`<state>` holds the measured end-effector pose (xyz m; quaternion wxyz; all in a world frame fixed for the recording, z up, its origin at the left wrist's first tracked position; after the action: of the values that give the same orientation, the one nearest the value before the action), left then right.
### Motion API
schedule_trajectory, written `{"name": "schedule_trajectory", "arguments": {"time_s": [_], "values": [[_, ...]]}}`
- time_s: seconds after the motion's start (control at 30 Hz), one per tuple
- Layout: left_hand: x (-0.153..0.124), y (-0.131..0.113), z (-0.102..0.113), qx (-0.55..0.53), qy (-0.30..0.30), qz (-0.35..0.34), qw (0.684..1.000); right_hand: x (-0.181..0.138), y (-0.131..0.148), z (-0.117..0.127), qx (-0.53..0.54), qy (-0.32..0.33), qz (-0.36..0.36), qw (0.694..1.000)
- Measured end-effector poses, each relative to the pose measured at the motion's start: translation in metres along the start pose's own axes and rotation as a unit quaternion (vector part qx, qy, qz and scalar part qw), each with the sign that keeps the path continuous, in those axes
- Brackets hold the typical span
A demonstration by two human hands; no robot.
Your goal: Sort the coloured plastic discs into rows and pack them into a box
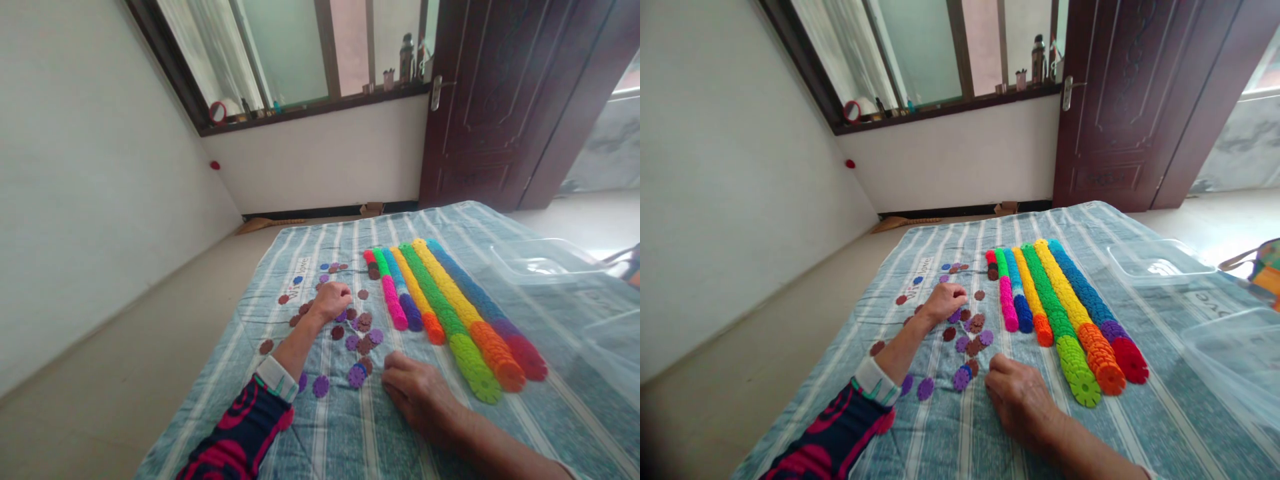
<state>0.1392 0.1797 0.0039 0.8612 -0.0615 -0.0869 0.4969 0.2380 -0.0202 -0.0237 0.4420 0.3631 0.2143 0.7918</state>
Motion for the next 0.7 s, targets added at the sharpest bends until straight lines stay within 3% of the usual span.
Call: {"name": "schedule_trajectory", "arguments": {"time_s": [0.2, 0.33, 0.7], "values": [[0.021, -0.015, -0.006, 0.059, 0.018, 0.053, 0.997, 0.003, 0.005, 0.005, 0.005, -0.015, 0.013, 1.0], [0.028, -0.019, -0.01, 0.061, 0.033, 0.053, 0.996, 0.004, 0.005, 0.005, 0.005, -0.013, 0.013, 1.0], [0.036, -0.016, -0.015, -0.086, 0.017, 0.024, 0.996, 0.004, 0.002, 0.003, -0.007, -0.014, 0.013, 1.0]]}}
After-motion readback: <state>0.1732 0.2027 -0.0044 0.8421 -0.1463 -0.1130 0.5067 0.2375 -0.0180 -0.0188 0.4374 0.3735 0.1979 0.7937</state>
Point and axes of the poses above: each hand's wrist, its own x-axis towards the middle knuckle, its own z-axis out of the back of the hand, y = z × x, the point moved 8 cm from there along x, towards the middle knuckle, and after that the axes turned 11 degrees about x, right-handed, at the moved point
